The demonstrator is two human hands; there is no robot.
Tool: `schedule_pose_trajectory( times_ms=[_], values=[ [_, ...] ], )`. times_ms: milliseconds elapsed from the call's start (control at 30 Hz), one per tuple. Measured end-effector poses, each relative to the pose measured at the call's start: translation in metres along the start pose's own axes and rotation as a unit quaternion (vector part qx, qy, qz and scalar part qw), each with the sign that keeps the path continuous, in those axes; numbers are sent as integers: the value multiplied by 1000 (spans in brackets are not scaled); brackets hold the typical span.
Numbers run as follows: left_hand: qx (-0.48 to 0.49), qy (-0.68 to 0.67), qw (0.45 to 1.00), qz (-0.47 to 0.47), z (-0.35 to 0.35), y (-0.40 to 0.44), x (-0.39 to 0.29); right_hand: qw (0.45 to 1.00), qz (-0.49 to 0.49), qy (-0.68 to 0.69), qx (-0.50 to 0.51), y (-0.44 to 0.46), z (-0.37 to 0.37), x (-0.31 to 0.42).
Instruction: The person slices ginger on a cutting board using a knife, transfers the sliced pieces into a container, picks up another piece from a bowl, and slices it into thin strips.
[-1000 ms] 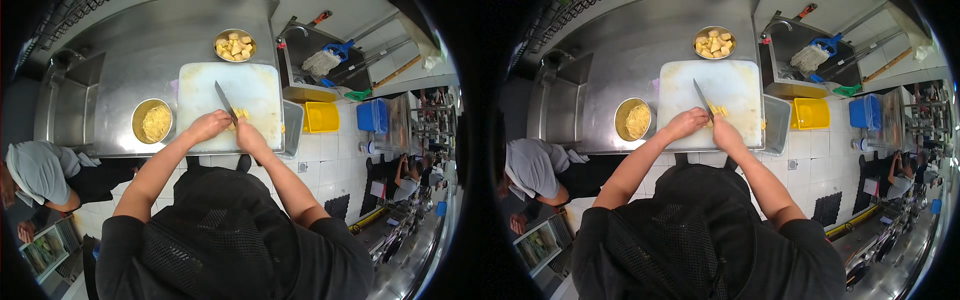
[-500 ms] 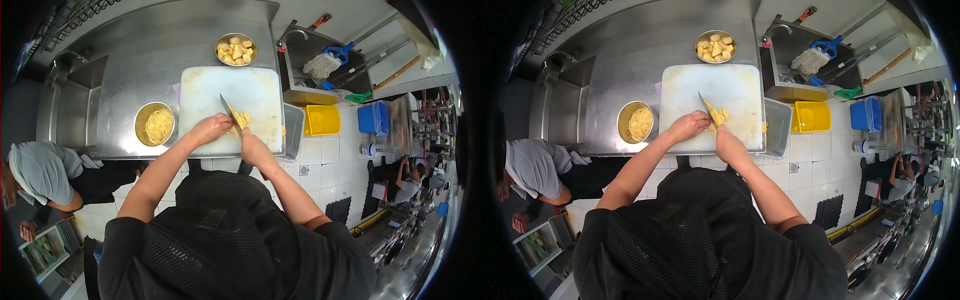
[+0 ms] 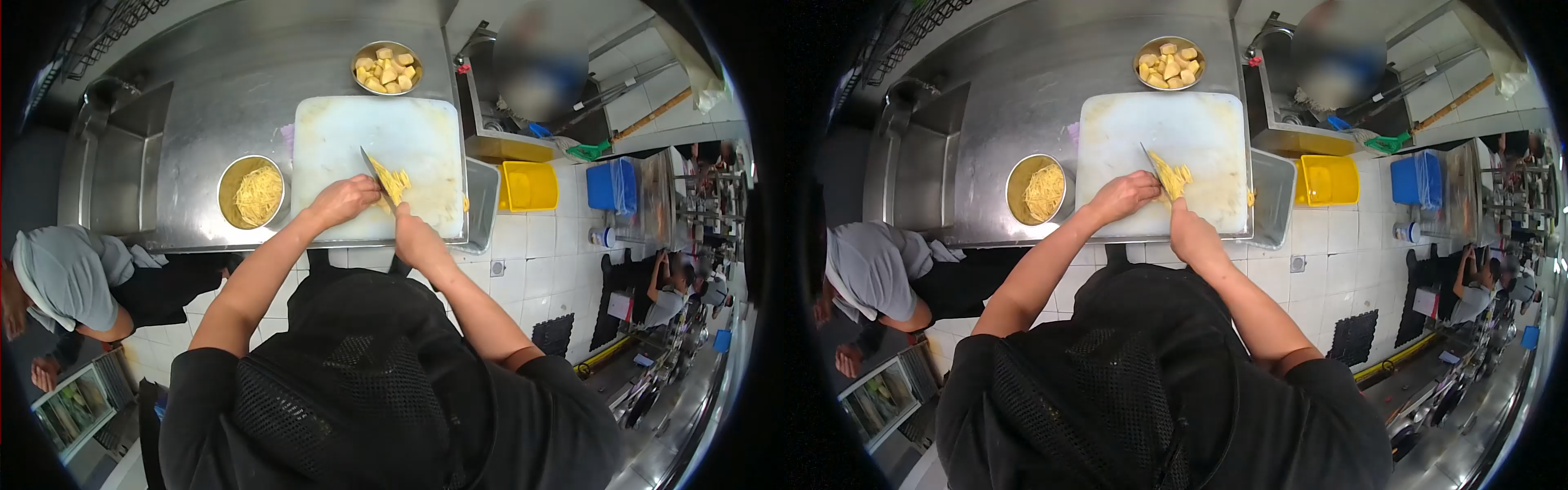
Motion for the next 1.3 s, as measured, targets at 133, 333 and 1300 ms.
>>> schedule_pose_trajectory(
  times_ms=[133,333,1300],
  values=[
    [16,0,1000,1,-1,1,-1,997,-41,42,-47,29,0,1],
    [14,8,1000,24,-1,0,-4,999,-18,29,-31,11,10,-2],
    [-13,17,1000,11,-2,-4,-7,994,-48,88,-54,44,23,-6]
  ],
)
Point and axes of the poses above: each hand's wrist, its own y-axis towards the middle knuckle, its own z-axis out of the palm, x = y × z, the point moved 6 cm from there along y, towards the middle knuckle, and after that the axes turned 7 degrees about -x, right-handed, at the moved point
